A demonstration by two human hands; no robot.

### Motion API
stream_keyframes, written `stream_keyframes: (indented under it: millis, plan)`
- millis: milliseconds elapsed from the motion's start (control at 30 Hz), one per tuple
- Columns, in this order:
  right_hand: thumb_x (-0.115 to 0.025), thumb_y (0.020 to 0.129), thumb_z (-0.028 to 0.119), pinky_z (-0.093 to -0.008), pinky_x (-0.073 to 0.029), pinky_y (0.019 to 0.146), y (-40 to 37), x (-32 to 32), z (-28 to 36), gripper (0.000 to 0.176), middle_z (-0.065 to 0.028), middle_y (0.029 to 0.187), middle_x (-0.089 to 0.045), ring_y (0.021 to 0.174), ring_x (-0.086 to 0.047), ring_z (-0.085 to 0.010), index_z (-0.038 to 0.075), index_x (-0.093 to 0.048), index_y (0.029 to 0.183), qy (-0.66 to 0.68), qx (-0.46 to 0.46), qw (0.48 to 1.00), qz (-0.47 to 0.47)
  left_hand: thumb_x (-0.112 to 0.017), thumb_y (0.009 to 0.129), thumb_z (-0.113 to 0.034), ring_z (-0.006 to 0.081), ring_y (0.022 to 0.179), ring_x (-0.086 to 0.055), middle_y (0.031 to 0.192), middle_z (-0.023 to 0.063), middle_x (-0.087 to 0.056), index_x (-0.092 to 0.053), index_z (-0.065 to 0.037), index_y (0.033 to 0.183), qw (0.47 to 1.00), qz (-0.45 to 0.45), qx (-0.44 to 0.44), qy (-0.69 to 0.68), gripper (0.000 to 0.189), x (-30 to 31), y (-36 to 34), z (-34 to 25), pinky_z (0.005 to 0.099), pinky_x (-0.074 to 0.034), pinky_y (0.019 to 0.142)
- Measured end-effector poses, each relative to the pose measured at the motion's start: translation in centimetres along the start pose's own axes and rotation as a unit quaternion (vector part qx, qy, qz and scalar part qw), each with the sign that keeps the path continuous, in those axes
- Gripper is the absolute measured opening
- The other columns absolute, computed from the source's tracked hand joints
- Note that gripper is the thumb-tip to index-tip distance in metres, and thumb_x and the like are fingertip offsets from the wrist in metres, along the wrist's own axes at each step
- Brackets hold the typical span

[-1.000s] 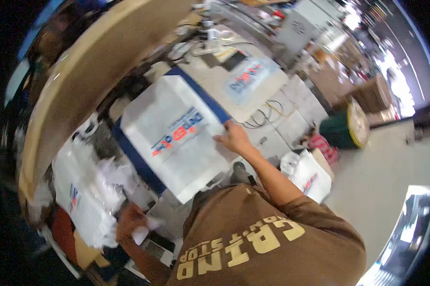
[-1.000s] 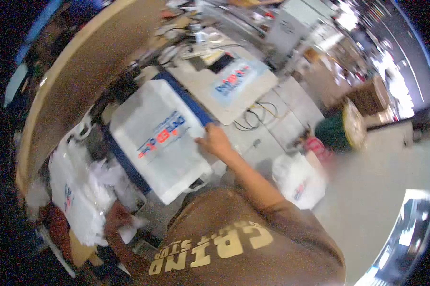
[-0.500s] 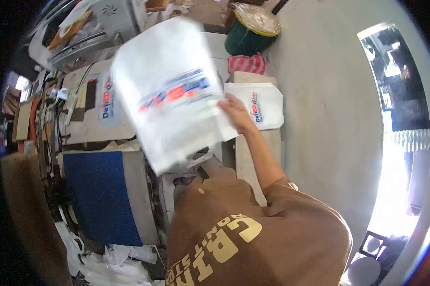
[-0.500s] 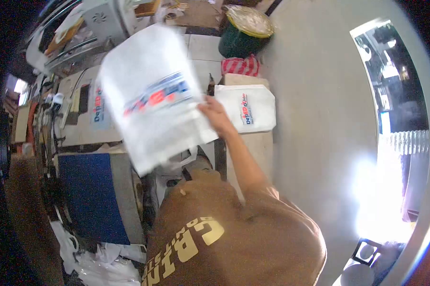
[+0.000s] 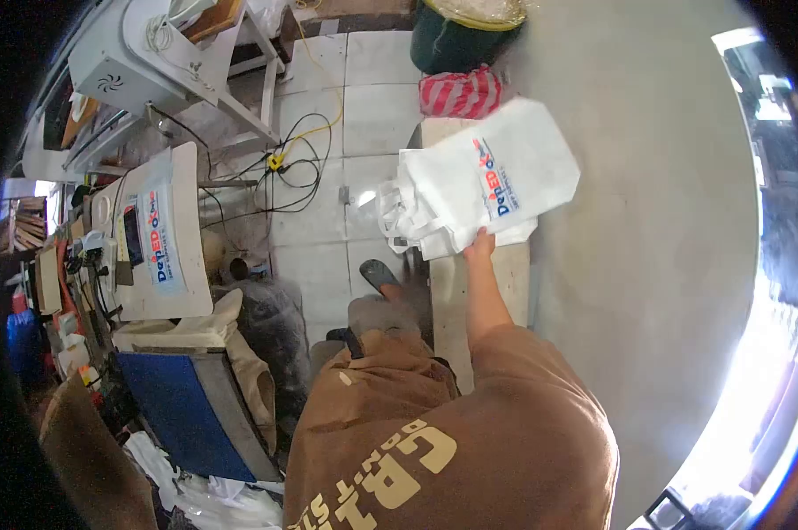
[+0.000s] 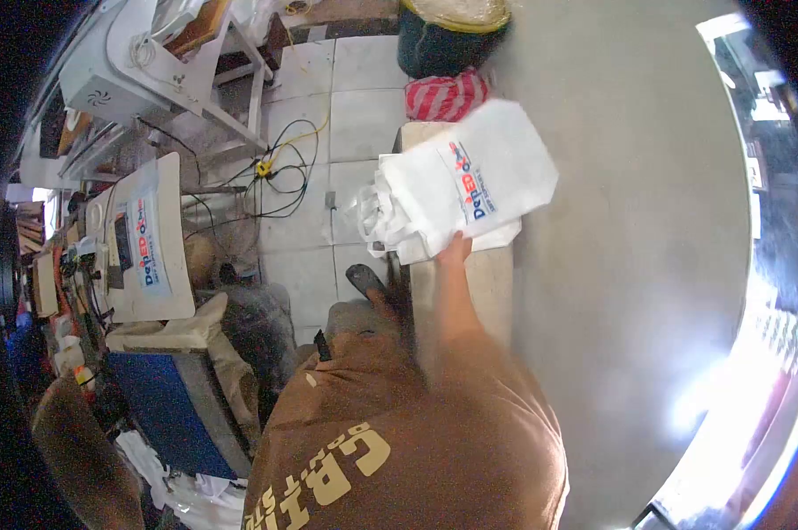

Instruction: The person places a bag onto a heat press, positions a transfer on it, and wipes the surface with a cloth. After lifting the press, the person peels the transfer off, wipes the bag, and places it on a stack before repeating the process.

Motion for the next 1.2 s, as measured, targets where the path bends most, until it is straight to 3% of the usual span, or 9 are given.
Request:
stream_keyframes:
  millis: [167,300,333,400,533,767,933,1100,1200]
  plan:
    - [-0.067,0.091,0.028,-0.0501,-0.056,0.089,16.8,10.2,-17.2,0.042,-0.0125,0.120,-0.067,0.110,-0.065,-0.0289,0.007,-0.058,0.127,-0.340,-0.008,0.939,0.056,-0.062,0.085,-0.005,0.0329,0.087,-0.068,0.103,0.0195,-0.071,-0.071,-0.003,0.112,0.999,-0.023,0.022,0.009,0.029,-1.1,-2.2,-1.3,0.0449,-0.055,0.077]
    - [-0.067,0.090,0.041,-0.0499,-0.055,0.079,6.7,5.0,-8.8,0.038,-0.0054,0.109,-0.067,0.099,-0.065,-0.0289,0.013,-0.064,0.115,-0.760,0.180,0.562,0.273,-0.061,0.085,-0.004,0.0346,0.088,-0.068,0.104,0.0207,-0.071,-0.071,-0.003,0.114,0.998,-0.049,0.041,0.012,0.030,-1.6,-2.7,-1.1,0.0459,-0.055,0.078]
    - [-0.067,0.090,0.041,-0.0499,-0.055,0.079,6.4,4.2,-9.1,0.038,-0.0054,0.109,-0.067,0.099,-0.065,-0.0289,0.013,-0.064,0.115,-0.760,0.185,0.555,0.284,-0.061,0.085,-0.003,0.0351,0.088,-0.068,0.104,0.0210,-0.071,-0.071,-0.004,0.114,0.997,-0.061,0.043,0.013,0.031,-1.7,-2.8,-0.8,0.0462,-0.055,0.078]
    - [-0.063,0.088,0.056,-0.0489,-0.051,0.071,7.3,4.6,-11.1,0.043,-0.0028,0.100,-0.064,0.088,-0.061,-0.0278,0.019,-0.065,0.109,-0.198,-0.316,0.927,0.043,-0.060,0.085,-0.003,0.0359,0.089,-0.068,0.105,0.0216,-0.071,-0.071,-0.004,0.114,0.994,-0.092,0.048,0.023,0.032,-1.8,-2.8,-0.1,0.0467,-0.054,0.078]
    - [-0.056,0.088,0.064,-0.0463,-0.047,0.066,19.3,9.2,-15.8,0.043,-0.0004,0.094,-0.060,0.081,-0.056,-0.0233,0.023,-0.063,0.101,-0.406,-0.384,0.828,0.040,-0.063,0.084,-0.003,0.0426,0.099,-0.066,0.115,0.0262,-0.067,-0.068,0.000,0.119,0.962,-0.272,0.013,0.018,0.036,-0.1,-3.7,-5.4,0.0503,-0.052,0.086]
    - [-0.066,0.091,0.031,-0.0468,-0.053,0.094,1.8,0.8,-5.6,0.043,-0.0195,0.113,-0.068,0.103,-0.067,-0.0360,0.002,-0.061,0.122,-0.562,0.084,0.821,-0.053,-0.073,0.086,-0.014,0.0346,0.098,-0.070,0.104,0.0213,-0.073,-0.071,0.003,0.113,0.981,-0.079,0.023,-0.176,0.032,4.8,-6.2,-14.3,0.0440,-0.053,0.088]
    - [-0.066,0.094,0.035,-0.0487,-0.048,0.087,-11.0,-10.0,-6.2,0.041,-0.0241,0.102,-0.067,0.093,-0.063,-0.0379,-0.005,-0.061,0.100,-0.580,0.302,0.679,0.333,-0.069,0.091,-0.017,0.0220,0.088,-0.072,0.094,0.0105,-0.076,-0.077,-0.003,0.091,0.870,0.128,-0.082,-0.468,0.016,10.2,-8.1,-11.2,0.0369,-0.057,0.079]
    - [-0.067,0.099,0.029,-0.0300,-0.035,0.062,-26.1,-21.8,-11.9,0.037,0.0008,0.071,-0.043,0.070,-0.038,-0.0116,0.004,-0.050,0.078,-0.343,0.413,0.611,0.582,-0.063,0.091,-0.009,0.0168,0.080,-0.069,0.090,0.0088,-0.074,-0.074,-0.001,0.092,0.901,-0.159,-0.175,-0.364,0.014,17.5,-9.9,2.8,0.0309,-0.056,0.071]
    - [-0.065,0.102,0.025,-0.0274,-0.035,0.062,-41.7,-23.2,-10.8,0.035,0.0010,0.073,-0.047,0.071,-0.040,-0.0100,0.004,-0.050,0.077,-0.281,0.448,0.563,0.635,-0.068,0.086,-0.020,0.0235,0.079,-0.072,0.083,0.0168,-0.074,-0.074,-0.002,0.092,0.789,-0.486,0.151,-0.343,0.020,20.0,-9.3,12.1,0.0369,-0.055,0.073]
Point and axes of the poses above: each hand's wrist, its own y-axis towards the middle knuckle, its own x-axis out of the back of the hand, z = x × y, the point moved 2 cm from there along y, towards the middle knuckle
